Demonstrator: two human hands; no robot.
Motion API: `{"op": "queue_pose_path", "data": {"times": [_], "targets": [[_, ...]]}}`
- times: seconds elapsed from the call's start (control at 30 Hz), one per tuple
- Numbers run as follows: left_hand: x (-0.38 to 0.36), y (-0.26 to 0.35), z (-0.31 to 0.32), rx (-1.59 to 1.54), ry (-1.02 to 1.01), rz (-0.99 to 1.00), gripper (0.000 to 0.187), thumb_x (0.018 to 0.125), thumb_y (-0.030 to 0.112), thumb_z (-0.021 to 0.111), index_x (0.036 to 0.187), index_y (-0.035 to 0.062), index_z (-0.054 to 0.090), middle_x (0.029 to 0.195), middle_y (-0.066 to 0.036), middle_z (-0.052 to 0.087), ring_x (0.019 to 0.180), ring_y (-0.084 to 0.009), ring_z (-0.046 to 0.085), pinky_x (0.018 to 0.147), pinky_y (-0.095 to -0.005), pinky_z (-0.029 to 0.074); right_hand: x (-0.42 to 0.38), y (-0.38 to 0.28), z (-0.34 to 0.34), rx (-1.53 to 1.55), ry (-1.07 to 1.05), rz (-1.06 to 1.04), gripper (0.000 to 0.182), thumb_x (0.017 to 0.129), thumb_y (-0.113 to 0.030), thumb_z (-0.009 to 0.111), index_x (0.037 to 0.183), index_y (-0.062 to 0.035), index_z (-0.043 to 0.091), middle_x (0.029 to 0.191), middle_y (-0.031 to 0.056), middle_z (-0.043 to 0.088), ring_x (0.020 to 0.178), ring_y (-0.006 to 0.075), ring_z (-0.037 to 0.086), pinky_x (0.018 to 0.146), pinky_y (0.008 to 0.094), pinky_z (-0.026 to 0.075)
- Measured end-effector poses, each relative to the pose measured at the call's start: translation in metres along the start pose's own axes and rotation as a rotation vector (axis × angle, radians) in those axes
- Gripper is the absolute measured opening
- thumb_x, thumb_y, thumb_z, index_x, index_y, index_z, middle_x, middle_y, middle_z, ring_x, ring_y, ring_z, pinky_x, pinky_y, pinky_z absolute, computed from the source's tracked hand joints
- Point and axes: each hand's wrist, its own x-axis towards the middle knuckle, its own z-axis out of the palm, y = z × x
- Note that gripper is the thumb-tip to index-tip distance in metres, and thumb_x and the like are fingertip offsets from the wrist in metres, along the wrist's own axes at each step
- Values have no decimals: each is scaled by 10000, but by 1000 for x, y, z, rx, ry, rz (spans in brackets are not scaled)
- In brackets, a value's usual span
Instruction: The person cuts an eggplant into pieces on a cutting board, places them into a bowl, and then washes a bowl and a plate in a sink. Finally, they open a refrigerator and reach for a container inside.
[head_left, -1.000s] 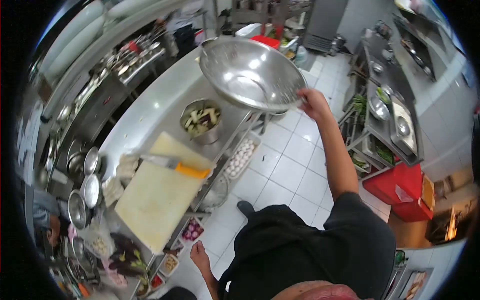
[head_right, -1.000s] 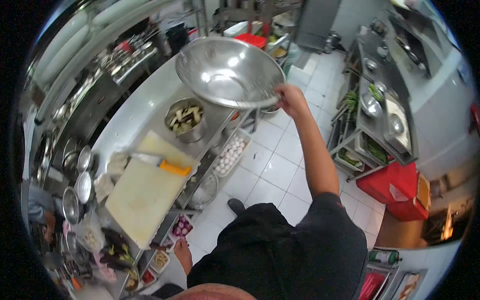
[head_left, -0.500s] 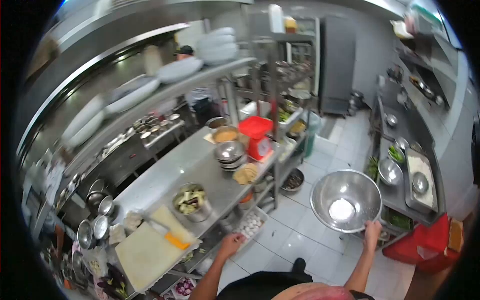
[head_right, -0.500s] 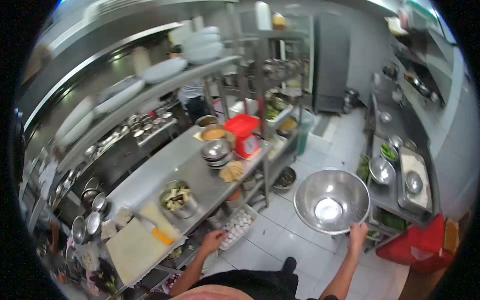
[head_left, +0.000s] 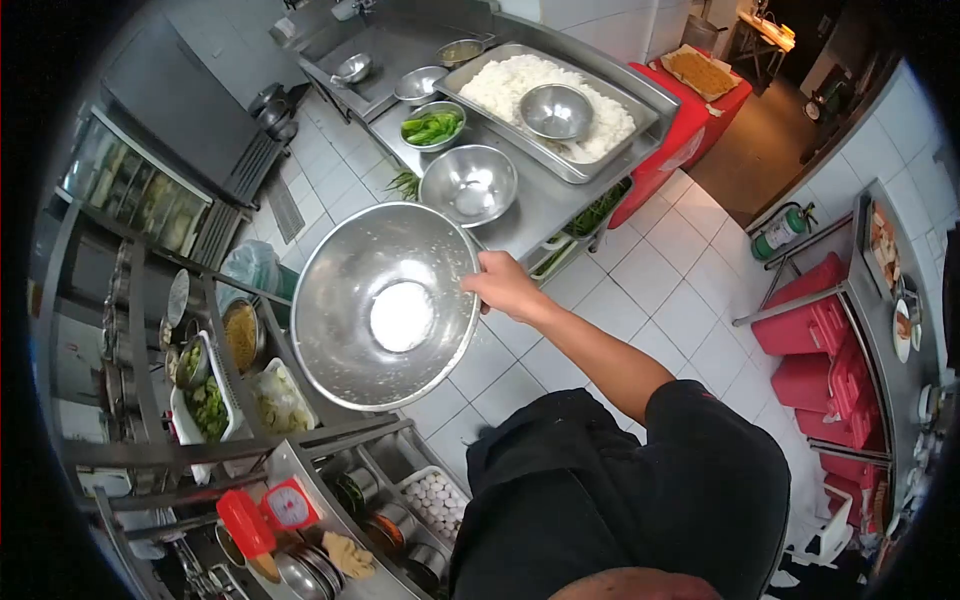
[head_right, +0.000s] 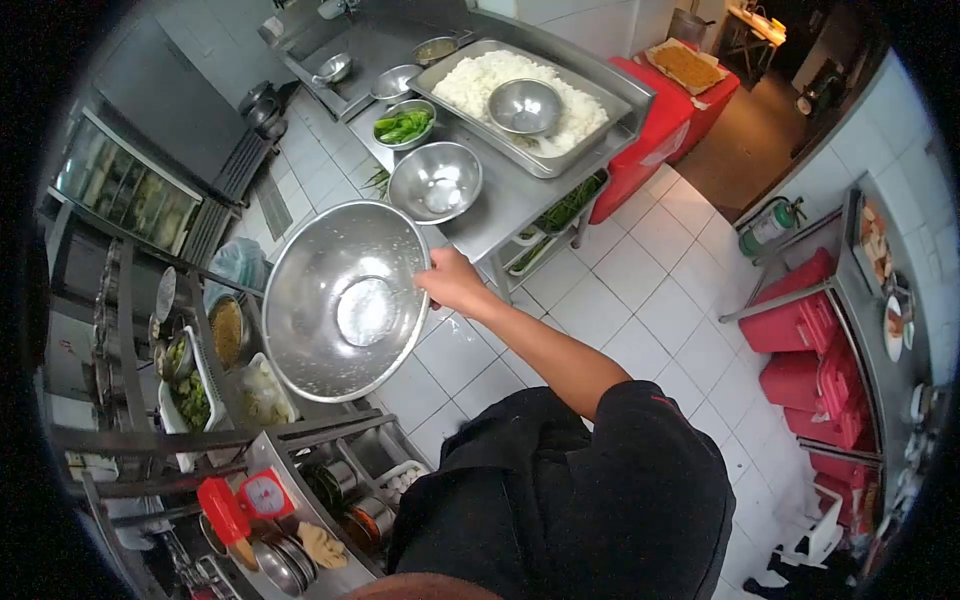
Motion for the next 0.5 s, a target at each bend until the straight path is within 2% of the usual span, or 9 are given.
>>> {"op": "queue_pose_path", "data": {"times": [0.03, 0.17, 0.27, 0.33, 0.37, 0.4, 0.43, 0.47, 0.5], "targets": [[20, -4, -6, -3, -9, 12, 374, 915, 350, 635, 879, -23, 635, 816, -155, 647, 719, -261, 630, 617, -413, 477, 5, -6, 21, -14, -50, 30, 177, 805, -95, 660, 909, 46, 635, 770, 101, 656, 585, 162, 607, 490, 311, 484], [96, 29, -41, -16, 92, 101, 403, 947, 367, 598, 832, -18, 612, 781, -138, 619, 691, -273, 608, 587, -421, 461, 91, -22, 86, 32, -64, 22, 167, 813, -95, 667, 911, 36, 633, 756, 86, 648, 589, 154, 601, 488, 304, 468], [191, 76, -82, -118, 212, 233, 433, 970, 381, 570, 796, -15, 595, 755, -125, 597, 671, -281, 591, 564, -428, 449, 136, -54, 132, 51, -64, 14, 170, 821, -90, 662, 932, 36, 634, 759, 81, 649, 591, 142, 599, 483, 288, 451], [277, 159, -122, -738, 16, 31, 435, 962, 381, 581, 738, 8, 569, 658, -62, 556, 608, -187, 563, 550, -373, 439, 163, -77, 154, 0, -28, -26, 183, 827, -96, 655, 929, 52, 622, 757, 89, 648, 591, 147, 603, 488, 290, 462], [297, 220, -147, -320, 299, 278, 394, 956, 368, 598, 791, 11, 614, 676, -41, 584, 595, -136, 543, 536, -334, 432, 178, -89, 163, -23, -3, -46, 190, 830, -99, 652, 928, 60, 616, 756, 93, 648, 590, 149, 605, 491, 291, 468], [294, 300, -190, -403, 173, 262, 410, 959, 367, 603, 852, -27, 645, 712, -44, 594, 657, -154, 529, 607, -343, 456, 194, -96, 170, -20, 22, -54, 180, 832, -94, 652, 921, 58, 615, 755, 91, 647, 590, 147, 605, 489, 290, 467], [332, 343, -208, -484, 208, 380, 363, 936, 362, 635, 1045, 25, 719, 750, -32, 649, 609, -118, 544, 557, -322, 451, 211, -100, 177, -10, 52, -59, 169, 835, -90, 651, 914, 55, 614, 755, 90, 646, 589, 146, 605, 487, 289, 465], [337, 401, -239, -473, 203, 461, 362, 935, 345, 644, 1078, 20, 715, 784, -35, 671, 638, -118, 559, 598, -317, 472, 229, -105, 183, 4, 88, -68, 159, 837, -86, 651, 907, 52, 613, 754, 88, 645, 588, 145, 605, 484, 288, 464], [387, 433, -251, -468, 218, 576, 356, 935, 326, 649, 1096, 14, 707, 815, -46, 694, 680, -129, 598, 640, -306, 496, 247, -111, 184, -8, 105, -67, 153, 838, -84, 650, 906, 49, 615, 757, 88, 647, 586, 143, 605, 481, 287, 462]]}}
